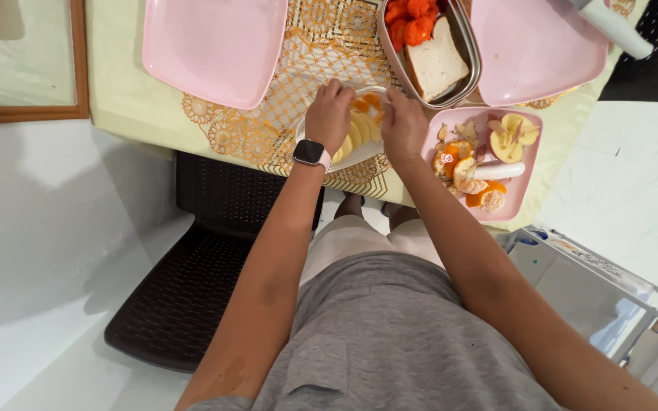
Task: Peeling an orange and breaking it into segments to place on a plate.
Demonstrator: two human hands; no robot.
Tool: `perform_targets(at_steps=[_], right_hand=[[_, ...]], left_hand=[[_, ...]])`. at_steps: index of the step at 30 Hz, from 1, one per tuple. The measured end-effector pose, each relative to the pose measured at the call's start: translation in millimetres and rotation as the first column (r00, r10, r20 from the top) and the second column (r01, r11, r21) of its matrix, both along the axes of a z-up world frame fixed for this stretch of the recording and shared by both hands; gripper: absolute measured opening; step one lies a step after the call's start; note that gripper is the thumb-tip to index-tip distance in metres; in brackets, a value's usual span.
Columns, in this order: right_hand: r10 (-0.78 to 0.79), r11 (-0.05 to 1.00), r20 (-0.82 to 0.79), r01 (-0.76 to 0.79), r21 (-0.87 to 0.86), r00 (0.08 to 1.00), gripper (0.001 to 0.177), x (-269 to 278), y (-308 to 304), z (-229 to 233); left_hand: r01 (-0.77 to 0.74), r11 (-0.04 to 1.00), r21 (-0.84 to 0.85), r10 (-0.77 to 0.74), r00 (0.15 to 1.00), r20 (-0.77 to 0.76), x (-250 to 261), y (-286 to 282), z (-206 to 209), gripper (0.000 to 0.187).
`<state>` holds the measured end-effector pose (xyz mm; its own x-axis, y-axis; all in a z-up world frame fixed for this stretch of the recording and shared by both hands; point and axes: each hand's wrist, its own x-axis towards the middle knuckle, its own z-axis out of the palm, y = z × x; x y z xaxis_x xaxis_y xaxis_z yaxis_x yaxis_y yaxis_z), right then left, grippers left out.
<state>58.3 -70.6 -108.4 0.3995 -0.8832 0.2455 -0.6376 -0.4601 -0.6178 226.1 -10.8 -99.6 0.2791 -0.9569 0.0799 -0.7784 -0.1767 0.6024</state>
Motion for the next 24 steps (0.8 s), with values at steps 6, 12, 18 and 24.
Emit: perform_targets(at_steps=[6, 12, 18, 24], right_hand=[[0.026, 0.965, 0.142, -0.062, 0.254, 0.990, 0.022, -21, 12, 15], [0.036, 0.981, 0.121, -0.059, 0.183, 0.992, 0.018, -14, 6, -12], [-0.109, 0.972, 0.299, 0.039, 0.230, 0.948, 0.013, -63, 4, 24], [-0.167, 0.892, 0.220, 0.053, 0.448, 0.961, 0.010, -205, -18, 40]], left_hand=[[-0.028, 0.999, 0.037, 0.029, 0.999, -0.042, -2, 11, 0, 0.020], [-0.087, 0.995, 0.042, 0.090, 0.994, -0.065, -9, 21, 14, 0.020], [-0.119, 0.993, -0.029, 0.115, 0.988, -0.099, -33, 31, 40, 0.020], [0.032, 0.998, -0.059, -0.047, 0.963, -0.267, -123, 27, 40, 0.012]])
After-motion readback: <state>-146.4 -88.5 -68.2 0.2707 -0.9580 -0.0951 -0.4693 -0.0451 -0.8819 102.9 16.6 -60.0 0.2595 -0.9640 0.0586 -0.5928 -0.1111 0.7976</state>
